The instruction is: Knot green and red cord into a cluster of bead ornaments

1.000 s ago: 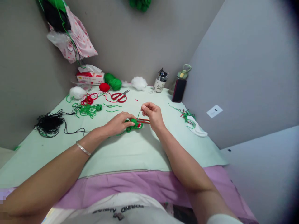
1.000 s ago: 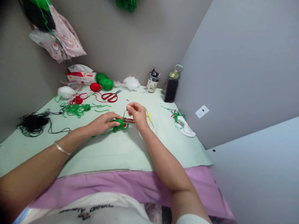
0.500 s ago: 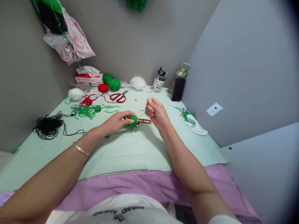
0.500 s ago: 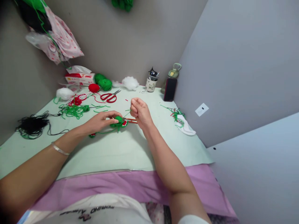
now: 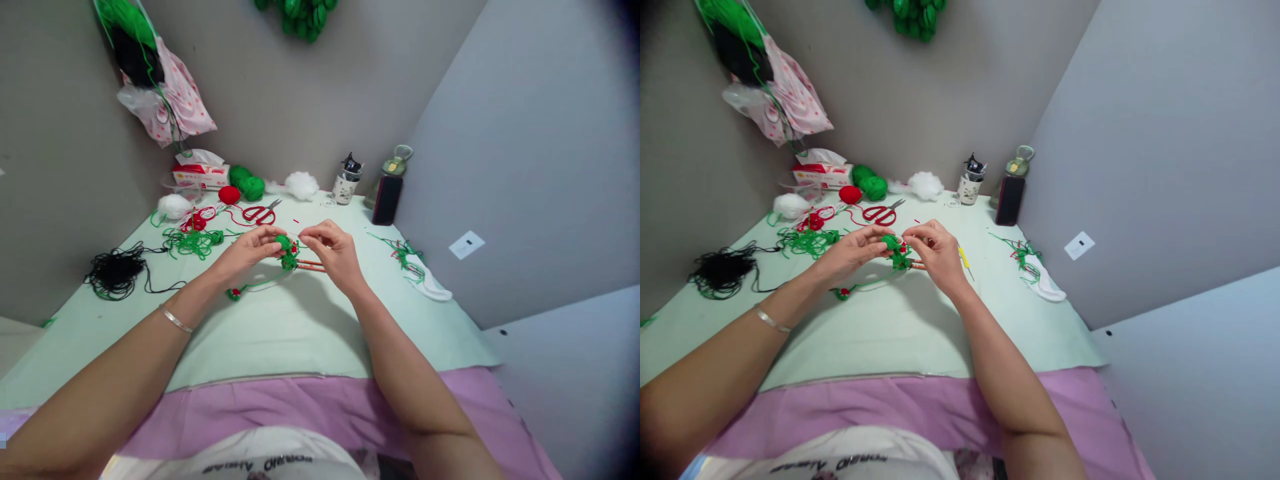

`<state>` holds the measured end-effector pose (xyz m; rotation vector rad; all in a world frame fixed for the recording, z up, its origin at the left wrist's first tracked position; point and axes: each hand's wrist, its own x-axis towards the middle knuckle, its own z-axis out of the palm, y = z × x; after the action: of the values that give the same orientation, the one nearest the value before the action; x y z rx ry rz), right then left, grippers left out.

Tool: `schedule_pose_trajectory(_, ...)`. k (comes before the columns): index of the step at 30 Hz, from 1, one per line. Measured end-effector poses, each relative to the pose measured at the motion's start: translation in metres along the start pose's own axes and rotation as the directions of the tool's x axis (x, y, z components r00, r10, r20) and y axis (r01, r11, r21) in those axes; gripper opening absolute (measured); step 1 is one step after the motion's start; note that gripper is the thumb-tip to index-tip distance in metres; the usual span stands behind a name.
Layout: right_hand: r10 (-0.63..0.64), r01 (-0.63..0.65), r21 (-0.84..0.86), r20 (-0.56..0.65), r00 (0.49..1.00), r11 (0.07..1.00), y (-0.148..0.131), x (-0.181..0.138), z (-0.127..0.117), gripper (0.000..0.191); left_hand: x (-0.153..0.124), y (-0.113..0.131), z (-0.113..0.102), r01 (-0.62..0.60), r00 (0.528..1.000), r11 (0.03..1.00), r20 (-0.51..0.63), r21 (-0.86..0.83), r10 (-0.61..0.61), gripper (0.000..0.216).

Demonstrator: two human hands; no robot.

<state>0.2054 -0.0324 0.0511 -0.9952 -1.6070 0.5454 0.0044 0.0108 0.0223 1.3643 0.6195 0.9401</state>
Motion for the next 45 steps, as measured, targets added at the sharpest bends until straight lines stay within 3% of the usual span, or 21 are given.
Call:
schedule_pose_trajectory(8, -0.034, 0.058, -0.201, 0.121, 0.992, 0.978, 0.000, -0.007, 0.005, 0.011, -0.001, 0.009, -0.001, 0.025, 0.999, 0.995, -0.041, -0.093, -0.028, 0.036)
schedule_pose_trajectory(18, 0.007, 0.040, -0.262, 0.177, 0.984, 0.964, 0.000, -0.009, 0.004, 0.012, 0.000, 0.007, -0.004, -0.011, 1.000, 0.997, -0.029, -0.079, 0.009, 0.037)
schedule_pose_trajectory(30, 0.102, -0.090, -0.102, 0.114, 0.988, 0.991, 0.009, -0.013, 0.017, 0.010, -0.002, 0.005, 0.006, -0.016, 1.000, 0.999, -0.020, -0.027, 0.016, 0.035)
schedule_pose_trajectory(41, 0.111, -0.116, 0.021, 0.161, 0.981, 0.993, 0.001, -0.005, 0.009, 0.013, -0.003, 0.007, 0.006, -0.114, 0.987, 0.993, -0.114, 0.011, 0.115, 0.034)
schedule_pose_trajectory(45, 0.183, -0.225, 0.195, 0.214, 0.960, 0.955, 0.009, -0.004, 0.008, 0.014, -0.004, 0.010, 0.006, -0.091, 0.991, 0.994, -0.102, -0.059, 0.084, 0.032)
